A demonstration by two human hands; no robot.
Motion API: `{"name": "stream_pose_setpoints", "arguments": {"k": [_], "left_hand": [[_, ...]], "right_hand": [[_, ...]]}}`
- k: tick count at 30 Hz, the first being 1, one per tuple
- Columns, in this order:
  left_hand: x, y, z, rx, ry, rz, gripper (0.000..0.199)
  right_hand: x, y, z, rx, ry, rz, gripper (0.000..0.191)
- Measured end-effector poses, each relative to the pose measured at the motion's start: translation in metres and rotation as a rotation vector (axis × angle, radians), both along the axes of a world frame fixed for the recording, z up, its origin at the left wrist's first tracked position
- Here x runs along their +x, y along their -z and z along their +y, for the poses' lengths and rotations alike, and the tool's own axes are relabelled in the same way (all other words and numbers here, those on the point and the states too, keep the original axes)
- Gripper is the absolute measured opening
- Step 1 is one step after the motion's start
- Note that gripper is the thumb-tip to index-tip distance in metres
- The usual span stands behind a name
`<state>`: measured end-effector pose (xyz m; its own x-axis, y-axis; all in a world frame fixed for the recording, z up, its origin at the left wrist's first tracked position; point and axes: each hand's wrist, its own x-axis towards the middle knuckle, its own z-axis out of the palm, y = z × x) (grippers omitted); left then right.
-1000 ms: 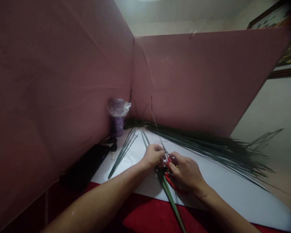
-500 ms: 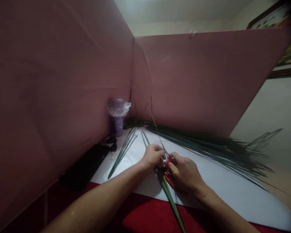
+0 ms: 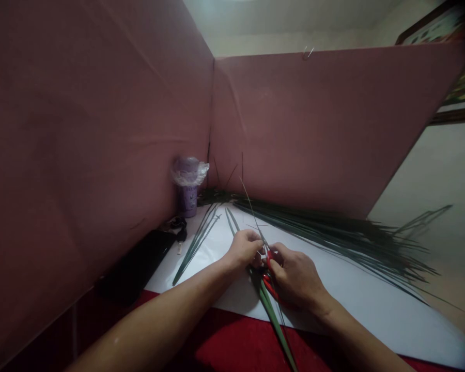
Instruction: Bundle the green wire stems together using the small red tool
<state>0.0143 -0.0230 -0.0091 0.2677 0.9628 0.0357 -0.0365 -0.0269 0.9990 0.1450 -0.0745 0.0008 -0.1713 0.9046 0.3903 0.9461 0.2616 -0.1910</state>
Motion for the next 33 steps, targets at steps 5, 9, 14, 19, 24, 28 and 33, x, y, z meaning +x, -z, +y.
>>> {"name": "stream_pose_setpoints", "arguments": {"k": [5,9,14,19,24,28,33], "left_hand": [[-0.002,-0.006,-0.001,-0.009,-0.047,-0.088,0.007],[-0.005,-0.011,0.000,-0.033,-0.121,-0.163,0.005],[-0.011,-0.016,0.006,-0.030,-0.203,-0.189,0.010],[-0.017,-0.020,0.012,-0.057,-0.229,-0.196,0.012],[-0.018,-0.018,0.014,-0.058,-0.221,-0.186,0.013],[-0.016,-0.015,0.014,-0.072,-0.210,-0.206,0.016],[-0.015,-0.012,0.015,-0.058,-0.186,-0.233,0.017]], "right_hand": [[0.000,0.001,0.000,0.022,-0.020,0.003,0.014],[-0.002,0.001,-0.002,0.014,-0.040,-0.009,0.013],[-0.003,0.001,-0.003,-0.003,-0.082,-0.015,0.011],[-0.002,0.001,-0.004,-0.023,-0.112,-0.030,0.010],[-0.003,0.002,-0.004,-0.029,-0.119,-0.032,0.011],[-0.004,0.002,-0.004,-0.034,-0.125,-0.028,0.009],[-0.004,0.001,-0.004,-0.043,-0.119,-0.036,0.008]]}}
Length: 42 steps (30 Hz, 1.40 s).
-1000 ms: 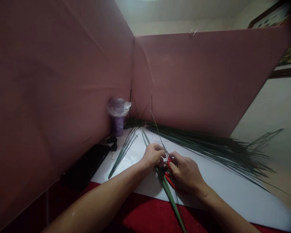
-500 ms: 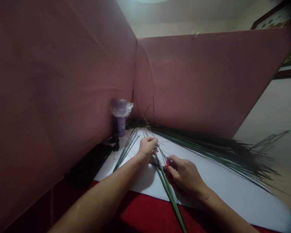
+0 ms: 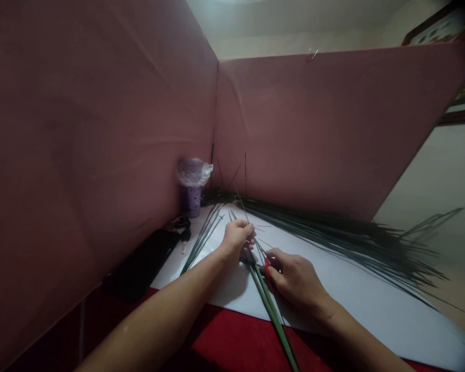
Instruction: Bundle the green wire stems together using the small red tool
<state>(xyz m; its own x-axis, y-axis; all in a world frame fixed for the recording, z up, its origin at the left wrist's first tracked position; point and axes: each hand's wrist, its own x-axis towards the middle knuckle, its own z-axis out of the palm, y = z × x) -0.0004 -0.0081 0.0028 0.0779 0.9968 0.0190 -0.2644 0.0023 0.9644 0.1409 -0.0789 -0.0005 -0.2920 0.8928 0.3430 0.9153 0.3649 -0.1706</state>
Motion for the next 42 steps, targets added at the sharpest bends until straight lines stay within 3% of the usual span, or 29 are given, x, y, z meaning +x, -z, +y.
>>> {"name": "stream_pose_setpoints", "arguments": {"k": [42], "left_hand": [[0.0016,0.0016,-0.0009,-0.001,0.019,-0.007,0.016]], "right_hand": [[-0.0012,0.0010,0.0002,-0.021,0.031,-0.014,0.012]]}}
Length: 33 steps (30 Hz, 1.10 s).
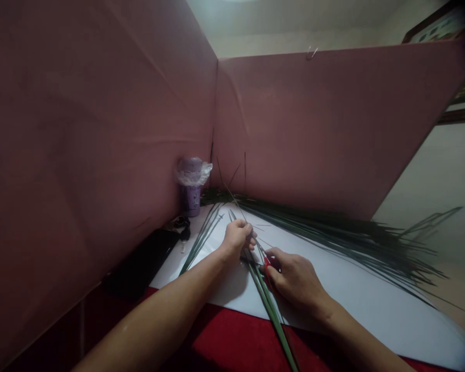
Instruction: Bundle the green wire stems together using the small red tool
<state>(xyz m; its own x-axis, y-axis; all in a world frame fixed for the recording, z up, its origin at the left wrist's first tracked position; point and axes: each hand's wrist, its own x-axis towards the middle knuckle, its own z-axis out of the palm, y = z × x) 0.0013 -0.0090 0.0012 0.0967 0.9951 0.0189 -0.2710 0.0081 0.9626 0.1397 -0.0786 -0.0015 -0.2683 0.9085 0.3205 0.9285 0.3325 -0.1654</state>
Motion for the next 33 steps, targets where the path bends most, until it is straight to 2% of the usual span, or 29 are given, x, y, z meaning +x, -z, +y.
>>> {"name": "stream_pose_setpoints", "arguments": {"k": [12,33], "left_hand": [[0.0002,0.0011,0.0023,-0.043,0.006,-0.036,0.017],[0.0000,0.0003,-0.0001,-0.017,0.008,0.012,0.015]], "right_hand": [[-0.0014,-0.0020,-0.0019,0.005,0.000,-0.008,0.009],[-0.0026,-0.0028,-0.0022,-0.001,-0.015,-0.014,0.011]]}}
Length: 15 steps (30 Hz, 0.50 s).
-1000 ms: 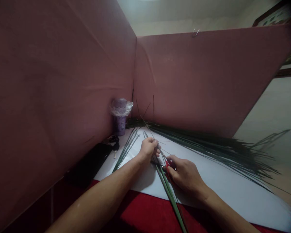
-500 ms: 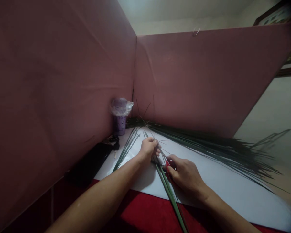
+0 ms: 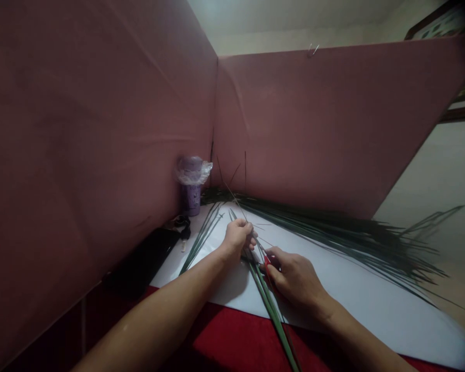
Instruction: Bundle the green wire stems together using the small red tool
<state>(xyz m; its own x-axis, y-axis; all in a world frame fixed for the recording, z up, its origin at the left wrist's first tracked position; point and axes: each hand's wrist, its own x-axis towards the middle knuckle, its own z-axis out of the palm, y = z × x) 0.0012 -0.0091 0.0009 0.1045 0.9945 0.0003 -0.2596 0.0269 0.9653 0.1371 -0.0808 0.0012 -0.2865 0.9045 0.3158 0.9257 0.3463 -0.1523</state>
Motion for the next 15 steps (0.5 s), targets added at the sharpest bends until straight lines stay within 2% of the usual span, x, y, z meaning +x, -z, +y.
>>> {"name": "stream_pose_setpoints", "arguments": {"k": [15], "left_hand": [[0.0014,0.0007,-0.0034,-0.015,0.019,0.004,0.014]], "right_hand": [[0.0008,0.0020,0.0003,-0.004,-0.008,0.006,0.010]]}}
